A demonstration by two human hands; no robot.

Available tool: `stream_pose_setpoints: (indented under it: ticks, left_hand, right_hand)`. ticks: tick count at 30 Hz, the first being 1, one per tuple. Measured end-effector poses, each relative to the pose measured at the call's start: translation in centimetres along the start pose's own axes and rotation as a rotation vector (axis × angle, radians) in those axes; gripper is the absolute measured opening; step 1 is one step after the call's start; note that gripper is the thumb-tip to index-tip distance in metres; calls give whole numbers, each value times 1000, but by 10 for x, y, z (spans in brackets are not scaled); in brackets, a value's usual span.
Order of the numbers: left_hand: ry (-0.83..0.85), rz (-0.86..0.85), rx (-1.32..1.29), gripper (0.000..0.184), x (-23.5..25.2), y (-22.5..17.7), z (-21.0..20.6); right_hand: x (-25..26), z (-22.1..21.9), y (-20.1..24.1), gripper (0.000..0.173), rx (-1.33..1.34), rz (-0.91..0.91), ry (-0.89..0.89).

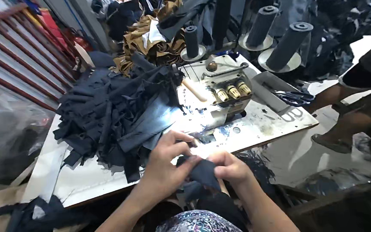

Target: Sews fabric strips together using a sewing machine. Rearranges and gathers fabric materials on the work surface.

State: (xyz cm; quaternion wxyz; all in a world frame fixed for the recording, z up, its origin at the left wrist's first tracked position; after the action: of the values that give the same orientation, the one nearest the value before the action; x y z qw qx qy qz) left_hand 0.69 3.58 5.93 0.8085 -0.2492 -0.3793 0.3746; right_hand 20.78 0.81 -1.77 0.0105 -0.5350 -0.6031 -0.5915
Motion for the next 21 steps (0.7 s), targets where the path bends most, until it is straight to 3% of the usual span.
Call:
stream_pose_setpoints:
  ticks: [2, 4, 6, 8, 11, 15, 21]
  left_hand:
    - [-113, 5, 186, 25, 6, 5, 40]
    - [-250, 53, 530, 31, 24, 29, 80]
    - [-280, 129, 755, 27, 37, 55, 92]
    - [-195, 53, 767, 29, 35, 62, 63]
    - [-18, -215, 575, 26, 18, 74, -8]
    - [82, -170, 549, 37, 8, 83, -34]
    - [29, -74, 628, 41, 18, 71, -48]
  right_hand:
    - [-2, 6, 13, 24, 113, 90, 5]
    - [-5, 26, 19, 26, 212, 109, -102]
    - [-6, 49, 7, 26, 157, 38, -317]
    - [-1, 59, -10, 24, 66, -97, -562]
    - [-8, 72, -33, 30, 182, -138, -660]
    - [-17, 87, -33, 35, 402, -41, -711]
    - [10, 84, -34, 41, 328, 17, -870]
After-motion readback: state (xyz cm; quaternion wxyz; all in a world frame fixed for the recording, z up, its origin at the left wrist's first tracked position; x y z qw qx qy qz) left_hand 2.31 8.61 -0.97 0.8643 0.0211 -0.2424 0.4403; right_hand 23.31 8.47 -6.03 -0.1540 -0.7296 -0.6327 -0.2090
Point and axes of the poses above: each hand's wrist, its own x-axis towards the middle knuckle, its own z-axis out of the back of the hand, y = z × x, the point moved 1 cm from there along x, towards the middle knuckle, and after that the axes turned 8 degrees about z, right-handed, at the moved point
